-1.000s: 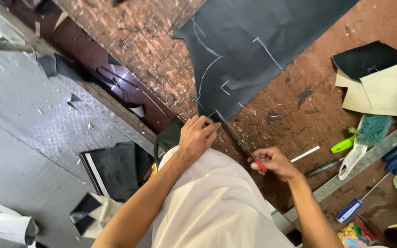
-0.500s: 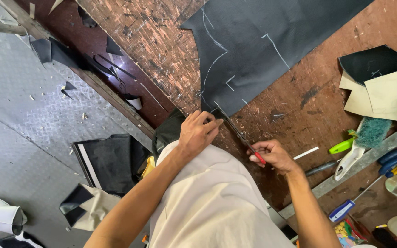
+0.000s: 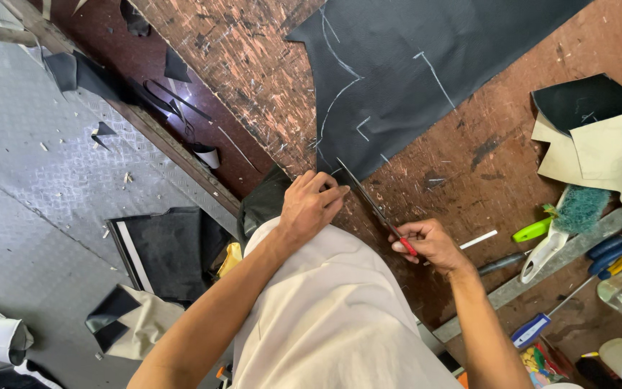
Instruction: The person traces a pattern onto a black sheet using a white marker, then cuts the sheet along the traced lines with scissors. A beige template is placed on the cut piece afterward.
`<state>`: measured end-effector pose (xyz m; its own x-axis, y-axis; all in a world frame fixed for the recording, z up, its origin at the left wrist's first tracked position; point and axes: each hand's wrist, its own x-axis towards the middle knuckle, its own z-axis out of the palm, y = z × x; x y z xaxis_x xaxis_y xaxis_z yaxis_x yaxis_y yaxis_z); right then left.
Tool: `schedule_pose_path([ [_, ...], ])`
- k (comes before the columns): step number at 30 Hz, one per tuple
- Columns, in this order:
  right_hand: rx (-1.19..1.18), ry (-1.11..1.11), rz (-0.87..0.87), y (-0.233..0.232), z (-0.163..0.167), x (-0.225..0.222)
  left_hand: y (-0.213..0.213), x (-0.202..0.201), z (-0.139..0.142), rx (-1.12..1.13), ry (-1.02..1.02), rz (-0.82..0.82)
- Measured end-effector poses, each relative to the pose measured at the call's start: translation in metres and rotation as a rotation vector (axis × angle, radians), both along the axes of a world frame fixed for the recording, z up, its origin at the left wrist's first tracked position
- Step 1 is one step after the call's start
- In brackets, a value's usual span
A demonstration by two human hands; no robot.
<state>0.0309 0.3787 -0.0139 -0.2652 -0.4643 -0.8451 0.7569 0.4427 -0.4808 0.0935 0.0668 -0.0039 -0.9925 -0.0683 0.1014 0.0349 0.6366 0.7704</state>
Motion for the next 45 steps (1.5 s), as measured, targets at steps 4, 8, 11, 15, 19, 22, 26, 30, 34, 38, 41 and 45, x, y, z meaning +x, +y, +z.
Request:
schedule_pose_path([
  [4,0.000,-0.015,0.002,0.003,-0.005,0.000,-0.001,-0.001,0.000,0.001,-0.003,-0.002],
  [8,0.011,-0.044,-0.013,0.005,-0.010,-0.001,-0.001,-0.001,0.000,0.012,0.000,0.012],
  [11,0.022,-0.048,-0.005,0.003,-0.012,-0.002,-0.001,-0.002,0.000,0.024,-0.009,0.017],
  [15,0.011,-0.056,-0.020,-0.003,-0.014,-0.006,-0.003,-0.002,0.000,0.034,0.004,0.009],
  [19,-0.010,-0.053,-0.023,-0.008,-0.016,-0.011,-0.004,-0.002,0.001,0.059,-0.006,0.021],
  [22,0.009,-0.039,-0.004,-0.008,-0.016,-0.014,-0.004,-0.004,0.001,0.058,0.009,0.026],
  [26,-0.023,-0.070,-0.022,-0.009,-0.015,-0.015,-0.005,-0.004,0.002,0.070,-0.006,0.021],
  [30,-0.024,-0.055,-0.031,-0.016,-0.016,-0.014,-0.005,-0.005,0.004,0.070,0.005,0.015],
  [34,-0.041,-0.036,-0.053,-0.024,-0.019,-0.012,-0.004,-0.006,0.004,0.085,-0.016,0.044],
  [38,-0.040,-0.034,-0.048,-0.023,-0.018,-0.012,-0.005,-0.006,0.002,0.079,-0.001,0.040],
  [41,-0.051,-0.043,-0.049,-0.021,-0.018,-0.013,-0.005,-0.005,0.002,0.076,0.008,0.045],
  [45,-0.067,-0.037,-0.026,-0.020,-0.019,-0.016,-0.005,-0.005,0.002,0.082,-0.008,0.042],
])
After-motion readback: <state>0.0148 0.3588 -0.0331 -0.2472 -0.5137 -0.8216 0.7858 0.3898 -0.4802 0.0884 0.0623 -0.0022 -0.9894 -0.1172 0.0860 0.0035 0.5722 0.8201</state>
